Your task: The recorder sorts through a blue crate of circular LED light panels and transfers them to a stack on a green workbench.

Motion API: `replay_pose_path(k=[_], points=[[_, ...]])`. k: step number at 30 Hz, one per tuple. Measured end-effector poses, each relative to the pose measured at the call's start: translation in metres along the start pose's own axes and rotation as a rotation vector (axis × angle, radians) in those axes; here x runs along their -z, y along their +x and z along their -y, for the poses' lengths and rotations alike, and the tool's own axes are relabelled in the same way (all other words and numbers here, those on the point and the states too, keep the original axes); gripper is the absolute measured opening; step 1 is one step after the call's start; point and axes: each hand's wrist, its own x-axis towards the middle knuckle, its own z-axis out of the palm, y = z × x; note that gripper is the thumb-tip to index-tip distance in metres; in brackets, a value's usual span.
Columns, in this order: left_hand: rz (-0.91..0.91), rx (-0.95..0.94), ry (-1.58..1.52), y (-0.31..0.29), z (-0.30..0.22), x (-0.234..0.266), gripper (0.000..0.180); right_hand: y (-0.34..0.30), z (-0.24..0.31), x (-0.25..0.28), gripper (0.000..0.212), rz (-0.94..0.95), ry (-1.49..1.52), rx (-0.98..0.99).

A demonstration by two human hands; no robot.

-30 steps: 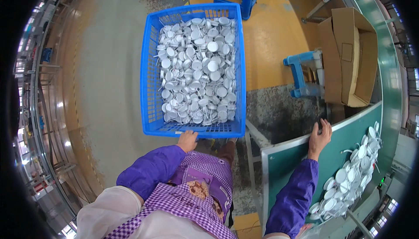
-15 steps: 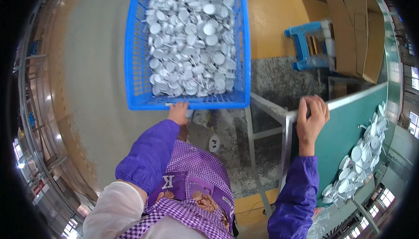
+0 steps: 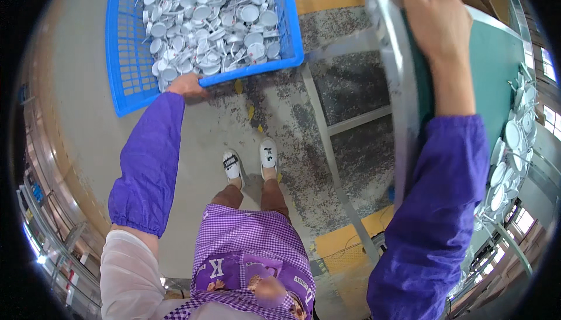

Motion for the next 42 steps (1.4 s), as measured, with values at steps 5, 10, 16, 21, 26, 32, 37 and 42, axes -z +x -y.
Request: replay_pose_path(k=[5, 10, 16, 21, 26, 32, 37, 42], points=[[-0.100, -0.009, 0.031, -0.010, -0.007, -0.015, 0.049, -0.036, 0.042, 0.007, 0.062, -0.065, 0.080, -0.049], [-0.128, -0.025, 0.007, -0.034, -0.036, -0.022, 0.046, -0.025, 0.037, 0.023, 0.063, -0.128, -0.061, -0.023], [-0.182, 0.043, -0.095, -0.109, -0.046, -0.073, 0.042, 0.022, 0.026, 0.060, 0.071, -0.140, -0.183, 0.138], [-0.368, 0.046, -0.109, -0.151, -0.081, -0.109, 0.026, 0.054, 0.074, 0.094, 0.063, -0.203, -0.203, 0.219], [-0.244, 0.129, -0.169, -0.194, -0.121, -0.153, 0.035, 0.079, 0.089, 0.102, 0.054, -0.231, -0.135, 0.254], [-0.046, 0.174, -0.219, -0.199, -0.160, -0.116, 0.043, 0.200, 0.136, 0.096, 0.054, -0.220, -0.117, 0.245], [0.066, 0.171, -0.298, -0.191, -0.169, -0.094, 0.039, 0.279, 0.150, 0.084, 0.055, -0.164, -0.122, 0.172], [-0.033, 0.204, -0.298, -0.195, -0.163, -0.084, 0.032, 0.298, 0.167, 0.050, 0.054, -0.170, -0.106, 0.217]])
